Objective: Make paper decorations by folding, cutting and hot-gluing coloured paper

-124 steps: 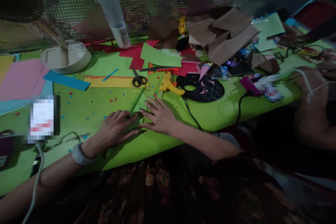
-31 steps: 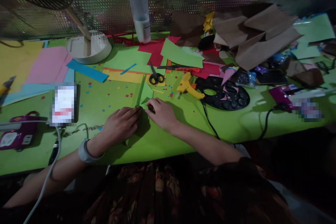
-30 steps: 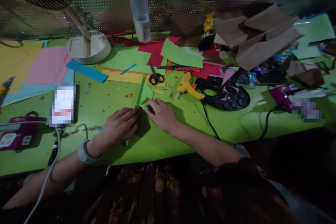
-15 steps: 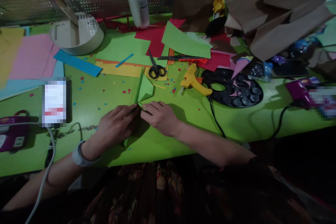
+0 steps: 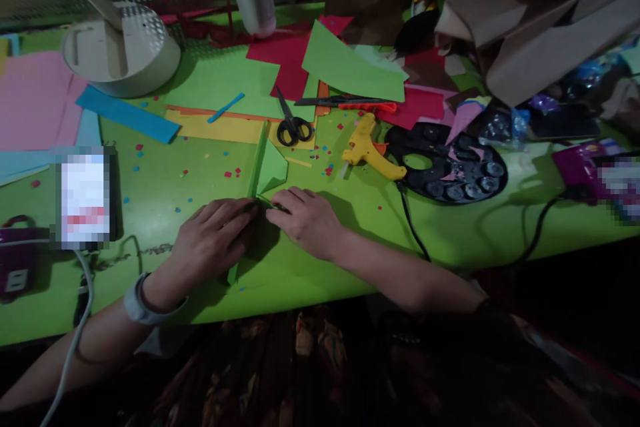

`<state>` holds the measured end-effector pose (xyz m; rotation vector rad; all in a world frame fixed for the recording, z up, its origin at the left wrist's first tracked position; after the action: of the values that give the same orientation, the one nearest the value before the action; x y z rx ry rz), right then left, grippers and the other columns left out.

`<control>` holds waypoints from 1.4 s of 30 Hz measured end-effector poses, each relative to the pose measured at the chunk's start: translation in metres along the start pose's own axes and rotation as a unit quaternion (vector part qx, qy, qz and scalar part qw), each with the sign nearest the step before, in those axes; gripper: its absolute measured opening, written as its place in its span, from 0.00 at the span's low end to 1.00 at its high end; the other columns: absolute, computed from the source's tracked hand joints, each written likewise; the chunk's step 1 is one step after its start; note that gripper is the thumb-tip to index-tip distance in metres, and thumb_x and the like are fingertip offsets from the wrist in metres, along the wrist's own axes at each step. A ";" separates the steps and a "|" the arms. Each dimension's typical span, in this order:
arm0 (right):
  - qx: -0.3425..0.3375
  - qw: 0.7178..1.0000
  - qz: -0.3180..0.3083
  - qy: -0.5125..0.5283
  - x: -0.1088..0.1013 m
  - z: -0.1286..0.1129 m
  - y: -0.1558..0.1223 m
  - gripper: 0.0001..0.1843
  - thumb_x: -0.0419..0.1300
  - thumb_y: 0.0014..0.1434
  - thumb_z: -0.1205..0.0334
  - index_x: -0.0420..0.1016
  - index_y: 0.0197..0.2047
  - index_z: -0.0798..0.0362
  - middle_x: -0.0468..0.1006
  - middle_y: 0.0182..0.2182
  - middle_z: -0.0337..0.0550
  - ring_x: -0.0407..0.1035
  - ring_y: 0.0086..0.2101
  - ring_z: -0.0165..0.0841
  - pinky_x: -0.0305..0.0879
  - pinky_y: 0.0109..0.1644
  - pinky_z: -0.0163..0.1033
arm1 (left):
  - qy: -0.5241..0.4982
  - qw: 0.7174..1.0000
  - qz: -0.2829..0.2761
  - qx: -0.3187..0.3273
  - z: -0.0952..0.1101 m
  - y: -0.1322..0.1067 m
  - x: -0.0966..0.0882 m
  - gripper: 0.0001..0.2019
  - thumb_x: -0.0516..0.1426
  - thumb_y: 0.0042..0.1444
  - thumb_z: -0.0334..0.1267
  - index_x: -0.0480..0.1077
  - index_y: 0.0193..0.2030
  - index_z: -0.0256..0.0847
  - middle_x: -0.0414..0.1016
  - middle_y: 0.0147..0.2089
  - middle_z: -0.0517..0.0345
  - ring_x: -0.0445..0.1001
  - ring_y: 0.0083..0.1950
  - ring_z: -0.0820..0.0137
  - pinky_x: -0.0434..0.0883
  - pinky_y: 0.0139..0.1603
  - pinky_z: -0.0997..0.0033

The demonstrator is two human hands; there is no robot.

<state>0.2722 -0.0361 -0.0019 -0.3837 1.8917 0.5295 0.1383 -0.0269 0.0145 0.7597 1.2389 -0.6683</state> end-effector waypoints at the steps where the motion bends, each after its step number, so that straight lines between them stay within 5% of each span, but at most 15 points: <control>1: 0.003 1.000 -0.004 0.003 -0.001 0.001 0.000 0.16 0.49 0.70 0.66 0.79 0.45 0.47 0.79 0.44 0.43 0.68 0.45 0.36 0.64 0.44 0.41 | -0.002 1.000 -0.001 0.000 0.000 0.000 0.000 0.15 0.54 0.62 0.32 0.72 0.54 0.36 0.75 0.57 0.46 0.73 0.53 0.57 0.74 0.51 0.56; 21: -0.098 0.991 0.086 -0.037 -0.008 -0.004 -0.005 0.12 0.58 0.64 0.65 0.80 0.49 0.53 0.78 0.40 0.46 0.65 0.40 0.38 0.63 0.41 0.43 | -0.026 0.996 0.085 0.032 -0.003 0.000 -0.004 0.14 0.54 0.63 0.32 0.74 0.53 0.35 0.78 0.51 0.47 0.74 0.47 0.61 0.75 0.48 0.59; 26: -0.100 0.992 0.064 -0.050 -0.006 -0.005 -0.004 0.11 0.58 0.64 0.65 0.80 0.47 0.52 0.78 0.41 0.47 0.66 0.41 0.39 0.62 0.42 0.43 | 0.038 0.998 0.058 0.011 -0.001 0.003 0.002 0.22 0.53 0.63 0.33 0.66 0.64 0.35 0.76 0.51 0.44 0.72 0.48 0.58 0.73 0.45 0.58; 33: -0.051 0.994 0.091 0.023 -0.017 0.004 -0.006 0.15 0.56 0.62 0.67 0.80 0.49 0.54 0.79 0.39 0.47 0.67 0.40 0.37 0.65 0.44 0.43 | 0.088 0.996 0.031 0.012 0.002 0.004 0.009 0.21 0.52 0.65 0.37 0.67 0.64 0.38 0.74 0.52 0.44 0.71 0.49 0.56 0.71 0.43 0.56; 42: -0.057 0.997 0.027 -0.035 -0.011 -0.010 -0.012 0.24 0.55 0.66 0.50 0.76 0.54 0.60 0.75 0.54 0.58 0.66 0.51 0.47 0.64 0.52 0.53 | 0.098 0.995 0.012 0.009 0.004 0.008 0.007 0.20 0.51 0.65 0.38 0.69 0.61 0.38 0.74 0.52 0.44 0.70 0.49 0.56 0.71 0.43 0.55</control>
<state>0.2746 -0.0510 0.0094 -0.3843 1.8142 0.6800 0.1482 -0.0255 0.0095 0.8685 1.4008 -0.5962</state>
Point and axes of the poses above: each hand's wrist, its own y-axis towards the middle knuckle, its own x-axis out of the palm, z = x × y, the point moved 7 cm from there along y, towards the middle knuckle
